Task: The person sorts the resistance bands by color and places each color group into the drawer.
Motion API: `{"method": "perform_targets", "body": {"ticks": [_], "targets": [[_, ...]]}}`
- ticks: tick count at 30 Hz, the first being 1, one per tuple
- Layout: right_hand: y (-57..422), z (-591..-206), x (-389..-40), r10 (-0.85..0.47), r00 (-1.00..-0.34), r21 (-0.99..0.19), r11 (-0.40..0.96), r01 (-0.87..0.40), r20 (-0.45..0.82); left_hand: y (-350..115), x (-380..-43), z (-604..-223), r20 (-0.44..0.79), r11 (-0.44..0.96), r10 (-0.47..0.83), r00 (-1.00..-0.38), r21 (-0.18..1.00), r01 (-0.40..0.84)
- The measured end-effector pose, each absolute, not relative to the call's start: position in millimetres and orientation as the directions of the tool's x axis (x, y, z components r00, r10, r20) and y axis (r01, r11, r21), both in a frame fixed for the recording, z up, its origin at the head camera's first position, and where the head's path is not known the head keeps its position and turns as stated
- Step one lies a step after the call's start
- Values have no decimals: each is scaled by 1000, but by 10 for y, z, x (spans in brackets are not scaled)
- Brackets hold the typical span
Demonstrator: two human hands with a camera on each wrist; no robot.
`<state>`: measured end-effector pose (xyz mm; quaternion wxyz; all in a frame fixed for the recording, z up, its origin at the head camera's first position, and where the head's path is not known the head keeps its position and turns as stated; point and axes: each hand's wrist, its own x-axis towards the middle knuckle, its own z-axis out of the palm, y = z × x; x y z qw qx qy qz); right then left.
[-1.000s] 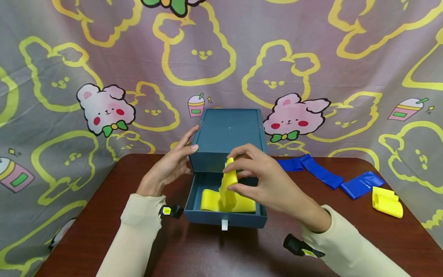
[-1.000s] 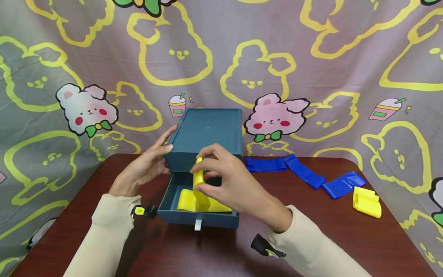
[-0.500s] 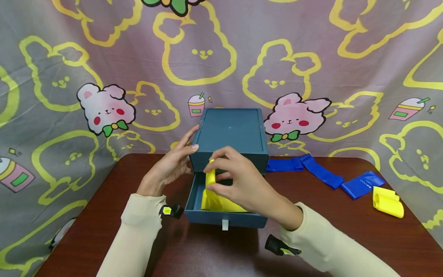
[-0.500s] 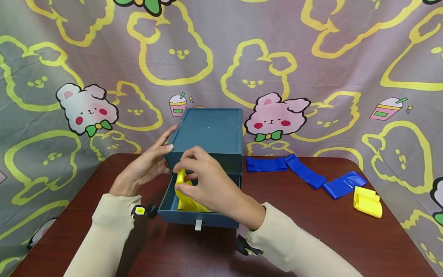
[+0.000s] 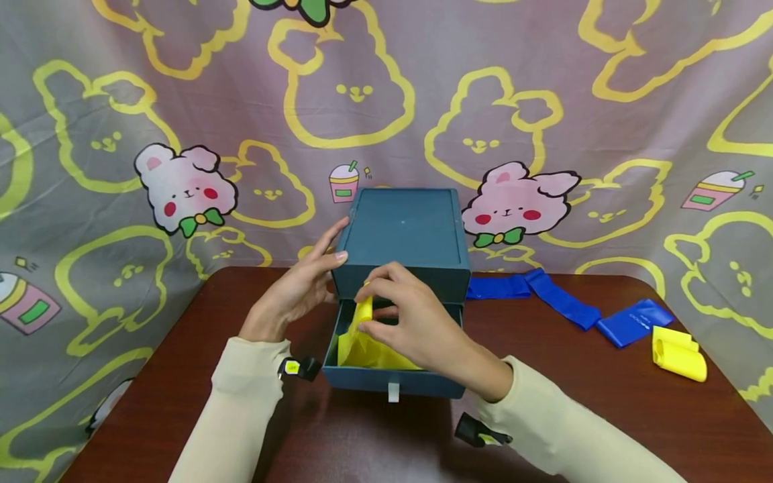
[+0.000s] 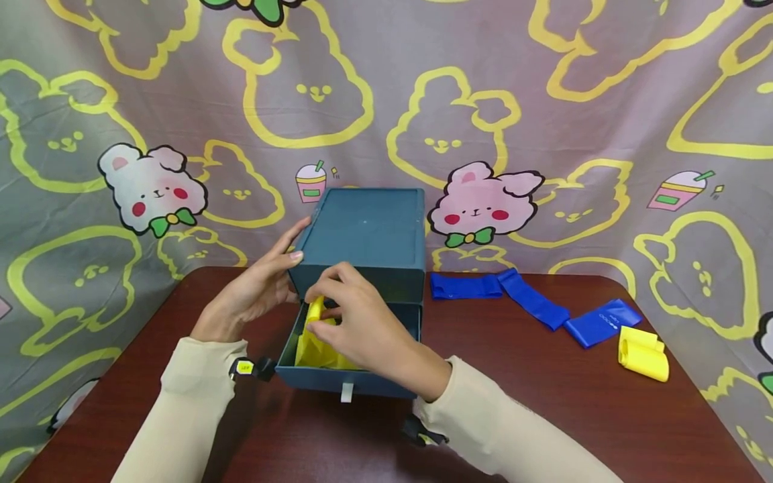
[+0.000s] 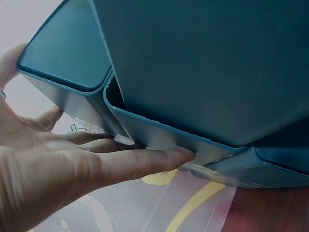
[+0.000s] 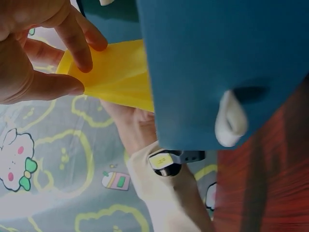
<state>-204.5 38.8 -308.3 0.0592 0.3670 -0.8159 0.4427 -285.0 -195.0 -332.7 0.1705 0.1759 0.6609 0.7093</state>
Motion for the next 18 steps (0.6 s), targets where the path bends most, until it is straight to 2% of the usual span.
{"method": "perform_targets", "body": {"ticks": [18], "targets": [[871,-3307,-1988,-567,-776,-622,509,-594,277,-1929,-2848,-3333,29,-88,475,-879,996,-15]]}}
